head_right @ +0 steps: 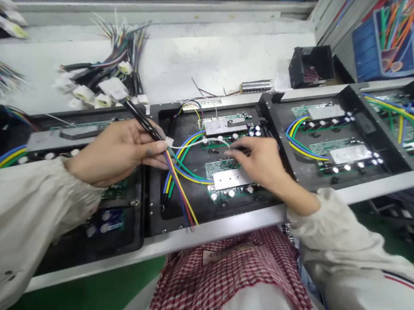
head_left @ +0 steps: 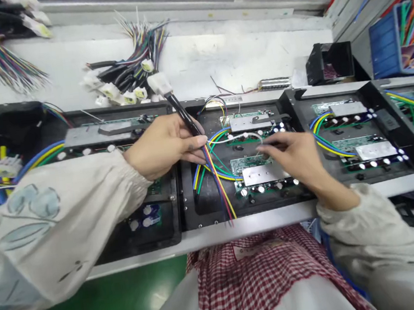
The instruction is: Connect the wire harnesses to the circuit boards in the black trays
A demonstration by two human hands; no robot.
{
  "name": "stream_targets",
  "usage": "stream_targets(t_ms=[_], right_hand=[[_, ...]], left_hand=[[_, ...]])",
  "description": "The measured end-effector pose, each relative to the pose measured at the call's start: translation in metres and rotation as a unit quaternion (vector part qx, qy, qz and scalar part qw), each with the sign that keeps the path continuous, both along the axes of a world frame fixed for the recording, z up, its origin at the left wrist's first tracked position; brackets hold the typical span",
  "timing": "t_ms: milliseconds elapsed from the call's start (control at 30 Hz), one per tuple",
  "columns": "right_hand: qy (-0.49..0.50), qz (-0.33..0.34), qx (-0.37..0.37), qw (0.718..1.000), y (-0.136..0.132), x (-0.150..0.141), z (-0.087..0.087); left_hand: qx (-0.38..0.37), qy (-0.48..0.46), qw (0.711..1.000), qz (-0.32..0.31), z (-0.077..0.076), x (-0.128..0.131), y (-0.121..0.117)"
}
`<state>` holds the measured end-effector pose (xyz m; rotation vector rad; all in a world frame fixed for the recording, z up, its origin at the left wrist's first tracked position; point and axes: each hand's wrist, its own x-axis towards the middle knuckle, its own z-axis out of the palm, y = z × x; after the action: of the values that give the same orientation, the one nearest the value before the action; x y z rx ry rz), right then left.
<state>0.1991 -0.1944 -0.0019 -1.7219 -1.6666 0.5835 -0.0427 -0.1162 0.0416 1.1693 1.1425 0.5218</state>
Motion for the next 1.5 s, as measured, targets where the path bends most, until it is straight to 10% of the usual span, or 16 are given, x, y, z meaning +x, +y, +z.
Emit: stream_targets(t_ms=[200, 967, 1167, 1500], right_hand=[[-0.022, -0.023, 0.071, 0.997, 0.009, -0.003, -0.031], [-0.103, -0.02, 0.045, 0.994, 0.002, 0.0, -0.017], [-0.058, 0.228, -0.028, 0.972, -0.018, -0.038, 0.006], [-0.148, 0.048, 0.03, 0.987, 0.005, -0.047, -0.024]], left_hand=[[0.026, -0.018, 0.999, 0.017, -0.008, 0.002, 0.006], [0.016, 0.0, 1.0, 0.025, -0.012, 0.005, 0.008], [0.014, -0.008, 0.999, 0.034, -0.014, 0.007, 0.01], [0.038, 0.059, 0.998, 0.007, -0.015, 0.015, 0.009]])
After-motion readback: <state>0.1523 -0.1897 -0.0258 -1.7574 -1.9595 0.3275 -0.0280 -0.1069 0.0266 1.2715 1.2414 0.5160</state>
